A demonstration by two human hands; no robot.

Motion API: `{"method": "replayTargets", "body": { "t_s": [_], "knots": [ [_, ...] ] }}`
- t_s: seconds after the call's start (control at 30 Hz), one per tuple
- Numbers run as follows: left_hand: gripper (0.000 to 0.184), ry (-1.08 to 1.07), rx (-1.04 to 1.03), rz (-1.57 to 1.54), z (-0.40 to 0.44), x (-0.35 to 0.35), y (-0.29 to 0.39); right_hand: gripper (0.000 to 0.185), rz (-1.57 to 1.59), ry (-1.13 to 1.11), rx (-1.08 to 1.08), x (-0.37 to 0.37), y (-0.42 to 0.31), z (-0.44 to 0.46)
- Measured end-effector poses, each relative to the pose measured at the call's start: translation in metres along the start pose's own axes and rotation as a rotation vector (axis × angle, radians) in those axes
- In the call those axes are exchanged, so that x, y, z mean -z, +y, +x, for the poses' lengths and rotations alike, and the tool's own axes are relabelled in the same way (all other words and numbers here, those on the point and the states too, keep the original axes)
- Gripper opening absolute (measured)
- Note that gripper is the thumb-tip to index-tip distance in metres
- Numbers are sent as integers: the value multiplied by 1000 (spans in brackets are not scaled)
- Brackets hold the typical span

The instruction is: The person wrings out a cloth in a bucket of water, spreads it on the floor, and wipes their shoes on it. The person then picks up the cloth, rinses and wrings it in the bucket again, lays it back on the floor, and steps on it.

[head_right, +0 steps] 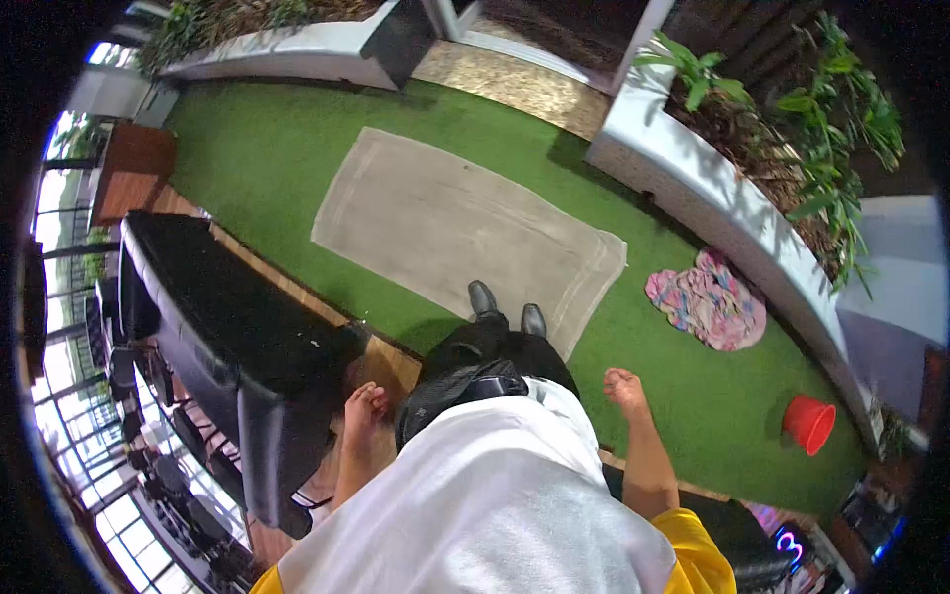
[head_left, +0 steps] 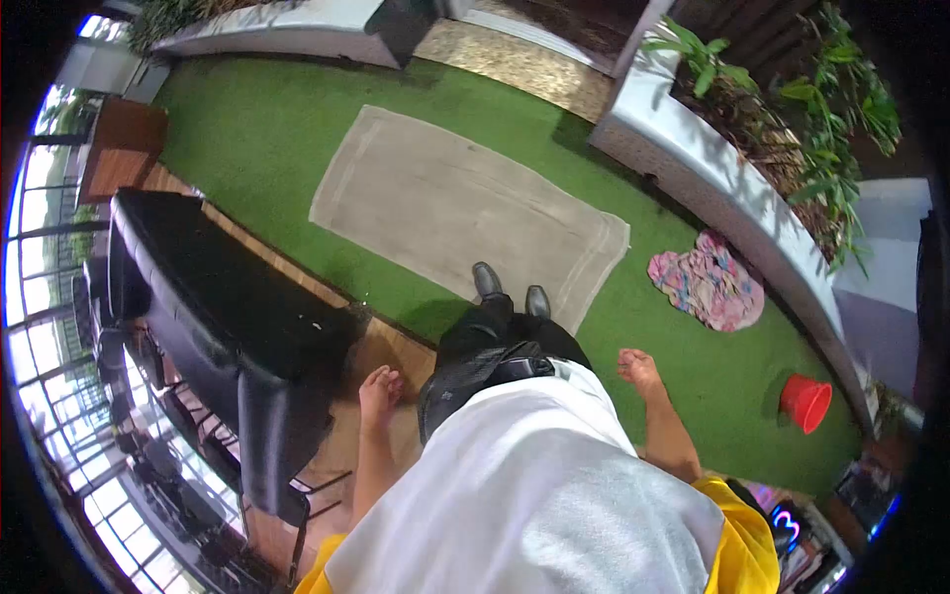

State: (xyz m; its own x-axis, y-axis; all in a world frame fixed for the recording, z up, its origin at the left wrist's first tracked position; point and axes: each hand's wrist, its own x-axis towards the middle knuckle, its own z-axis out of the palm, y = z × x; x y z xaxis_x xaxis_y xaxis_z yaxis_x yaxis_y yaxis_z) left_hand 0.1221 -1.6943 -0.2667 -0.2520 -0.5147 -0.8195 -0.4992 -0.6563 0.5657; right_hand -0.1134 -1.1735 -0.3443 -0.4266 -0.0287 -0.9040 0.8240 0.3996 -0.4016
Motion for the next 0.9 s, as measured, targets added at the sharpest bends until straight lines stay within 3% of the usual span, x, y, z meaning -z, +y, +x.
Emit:
{"method": "replayTargets", "body": {
  "t_s": [0.1,0.13,0.27,0.43,0.63,0.77,0.9],
  "knots": [
    [29,54,24,-1,-6,8,-10,41,-79,55,32,-6,-29,17],
    [30,-55,94,8,-3,24,-15,40,-22,66,39,-10,-37,20],
    [27,111,211,49,28,64,-18,40,16,115,-21,-35,-69,21],
    [27,132,154,22,70,104,47,38,-36,104,-45,-98,-87,31],
    [28,132,10,19,89,101,128,34,-111,-114,25,-193,-135,31],
    [28,158,-82,-41,87,93,122,33,-193,-162,10,-216,-158,50],
    [25,127,102,120,93,120,90,31,-213,-94,-11,-220,-170,62]
  ]
}}
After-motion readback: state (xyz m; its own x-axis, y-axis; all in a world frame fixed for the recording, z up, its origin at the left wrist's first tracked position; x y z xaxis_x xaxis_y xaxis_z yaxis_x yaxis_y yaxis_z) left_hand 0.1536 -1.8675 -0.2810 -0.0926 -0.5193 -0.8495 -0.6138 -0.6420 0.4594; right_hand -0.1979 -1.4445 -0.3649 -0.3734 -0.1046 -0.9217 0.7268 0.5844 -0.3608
